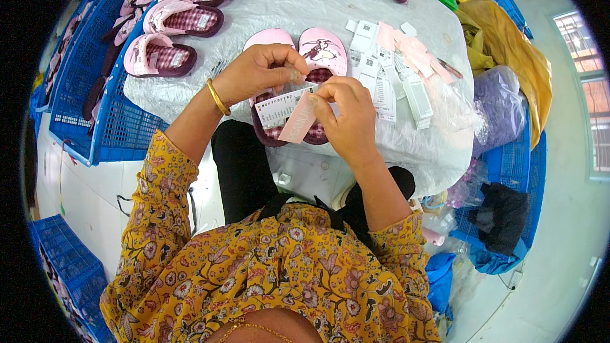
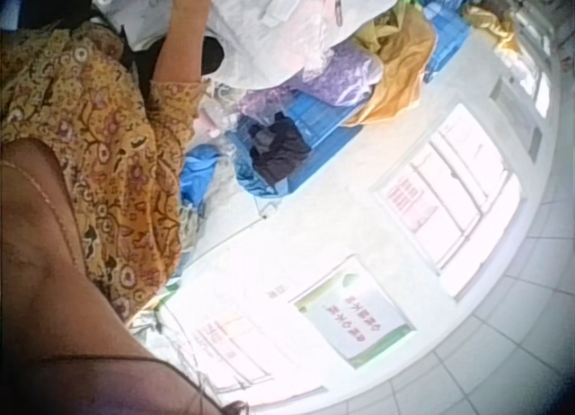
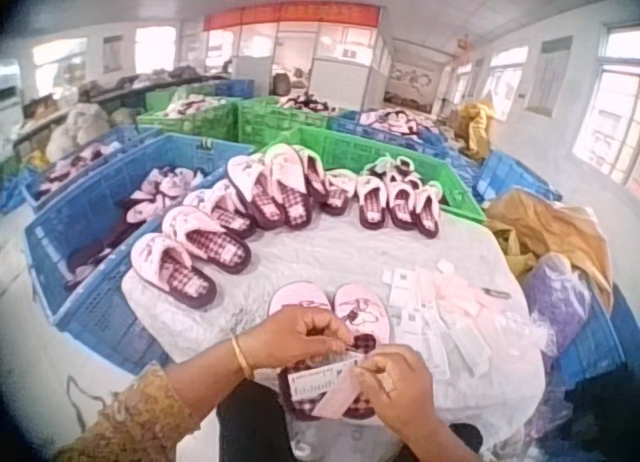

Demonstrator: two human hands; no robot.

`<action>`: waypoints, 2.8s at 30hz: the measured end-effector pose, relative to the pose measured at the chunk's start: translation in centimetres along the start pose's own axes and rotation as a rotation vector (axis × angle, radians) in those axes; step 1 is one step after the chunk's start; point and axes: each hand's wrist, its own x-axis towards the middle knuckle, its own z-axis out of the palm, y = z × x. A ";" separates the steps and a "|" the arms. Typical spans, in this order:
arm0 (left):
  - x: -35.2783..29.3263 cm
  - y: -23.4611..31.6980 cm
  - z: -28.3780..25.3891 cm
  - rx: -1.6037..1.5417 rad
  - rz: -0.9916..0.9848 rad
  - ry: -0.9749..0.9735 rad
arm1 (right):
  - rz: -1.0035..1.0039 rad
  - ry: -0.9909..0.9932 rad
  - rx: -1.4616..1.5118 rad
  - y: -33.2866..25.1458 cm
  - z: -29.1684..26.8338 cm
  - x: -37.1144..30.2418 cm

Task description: The person sits on the floor and repeatedly picks up pairs of pink slippers, attaches white tags to them, and places them into a green basket. The process is repeated for multiple pairs throughout the clip.

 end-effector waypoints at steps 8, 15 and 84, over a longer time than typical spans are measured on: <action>0.3 0.3 0.2 -0.069 0.027 -0.073 | -0.027 0.116 -0.029 -0.5 0.5 0.6; 0.4 0.8 0.6 0.109 0.083 -0.095 | -0.034 0.127 -0.068 0.0 0.7 0.3; -0.3 -1.6 2.2 -0.046 0.021 -0.021 | 0.049 0.174 0.088 0.8 2.0 -1.3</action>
